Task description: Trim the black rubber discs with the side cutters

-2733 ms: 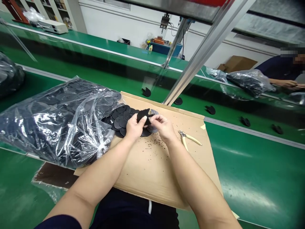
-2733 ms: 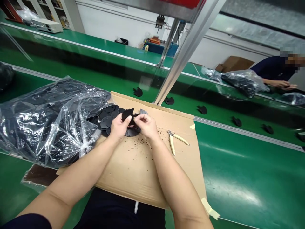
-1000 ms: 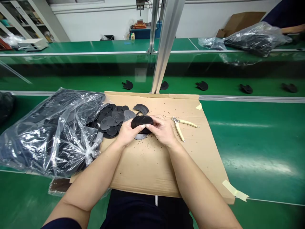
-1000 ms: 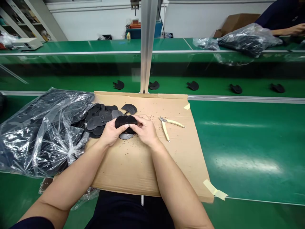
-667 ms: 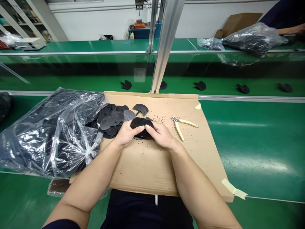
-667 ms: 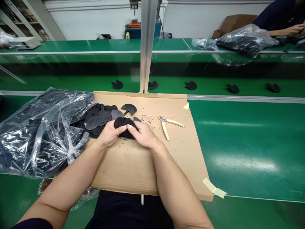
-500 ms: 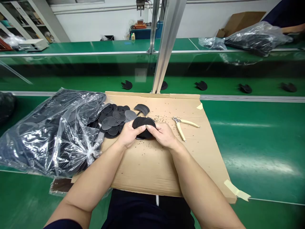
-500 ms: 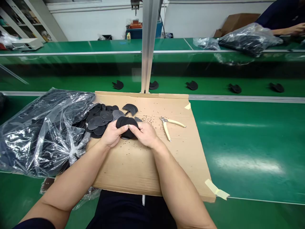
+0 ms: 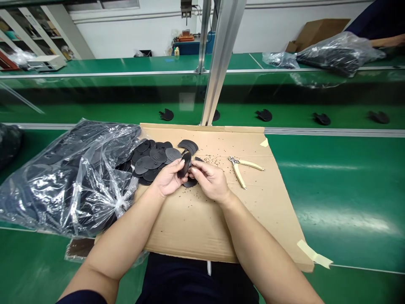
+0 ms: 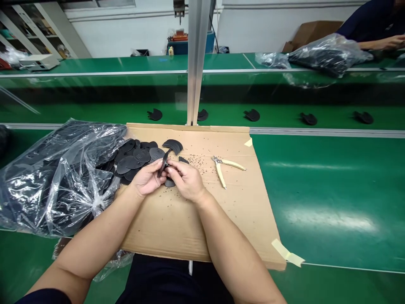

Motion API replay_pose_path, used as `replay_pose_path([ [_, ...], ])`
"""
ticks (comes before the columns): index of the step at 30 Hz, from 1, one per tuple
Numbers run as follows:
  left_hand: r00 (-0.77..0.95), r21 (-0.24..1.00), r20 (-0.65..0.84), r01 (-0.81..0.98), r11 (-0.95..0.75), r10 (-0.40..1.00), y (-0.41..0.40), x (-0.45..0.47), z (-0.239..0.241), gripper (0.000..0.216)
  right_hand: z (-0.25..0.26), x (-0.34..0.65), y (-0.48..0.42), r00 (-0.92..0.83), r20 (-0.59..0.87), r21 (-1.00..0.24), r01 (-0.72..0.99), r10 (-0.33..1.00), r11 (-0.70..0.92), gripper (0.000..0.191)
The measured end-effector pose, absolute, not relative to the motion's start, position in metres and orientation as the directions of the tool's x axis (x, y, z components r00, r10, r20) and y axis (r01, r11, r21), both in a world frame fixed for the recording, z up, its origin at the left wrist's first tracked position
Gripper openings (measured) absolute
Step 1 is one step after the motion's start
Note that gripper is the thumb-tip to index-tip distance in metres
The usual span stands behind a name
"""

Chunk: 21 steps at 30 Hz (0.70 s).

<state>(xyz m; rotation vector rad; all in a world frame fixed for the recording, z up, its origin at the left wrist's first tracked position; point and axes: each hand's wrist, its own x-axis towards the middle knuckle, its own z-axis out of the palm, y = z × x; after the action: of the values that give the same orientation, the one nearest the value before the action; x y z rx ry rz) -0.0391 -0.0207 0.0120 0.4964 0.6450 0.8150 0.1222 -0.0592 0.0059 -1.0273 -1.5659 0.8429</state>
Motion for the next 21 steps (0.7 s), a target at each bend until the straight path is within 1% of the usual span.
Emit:
replay_pose_path([
  [2,0.546,0.629,-0.318,-0.49,0.603,0.775,-0.023,-0.038,0.012,0.029,0.007,0.123,-0.059,-0.079,0.427,-0.846,0.317,0.901,0.429,0.028],
  [5,0.543,0.655,-0.31,-0.473,0.589,0.78,-0.027,-0.036,0.013,0.043,0.013,0.124,-0.061,-0.087,0.507,-0.761,0.422,0.857,0.493,0.027],
  [9,0.511,0.715,-0.286,-0.45,0.535,0.811,-0.031,-0.036,0.016,0.049,0.017,0.125,-0.064,-0.141,0.553,-0.695,0.464,0.821,0.549,0.027],
  [12,0.503,0.734,-0.291,-0.429,0.527,0.814,-0.031,-0.036,0.017,0.051,0.018,0.123,-0.064,-0.145,0.587,-0.659,0.486,0.796,0.574,0.026],
  [15,0.442,0.755,-0.287,-0.442,0.485,0.85,-0.028,-0.035,0.016,0.053,0.02,0.126,-0.061,-0.193,0.565,-0.619,0.545,0.802,0.566,0.028],
  [17,0.38,0.755,-0.26,-0.493,0.432,0.888,-0.024,-0.035,0.016,0.053,0.022,0.136,-0.06,-0.177,0.504,-0.569,0.668,0.846,0.479,0.034],
  [18,0.356,0.742,-0.252,-0.525,0.416,0.9,-0.023,-0.036,0.016,0.052,0.022,0.143,-0.06,-0.121,0.465,-0.532,0.753,0.877,0.387,0.041],
  [20,0.345,0.694,-0.269,-0.578,0.43,0.899,-0.02,-0.037,0.017,0.048,0.02,0.163,-0.061,0.05,0.383,-0.43,0.894,0.923,0.13,0.06],
  [21,0.349,0.666,-0.292,-0.593,0.452,0.89,-0.019,-0.038,0.017,0.045,0.017,0.173,-0.063,0.12,0.336,-0.367,0.93,0.934,0.012,0.066],
])
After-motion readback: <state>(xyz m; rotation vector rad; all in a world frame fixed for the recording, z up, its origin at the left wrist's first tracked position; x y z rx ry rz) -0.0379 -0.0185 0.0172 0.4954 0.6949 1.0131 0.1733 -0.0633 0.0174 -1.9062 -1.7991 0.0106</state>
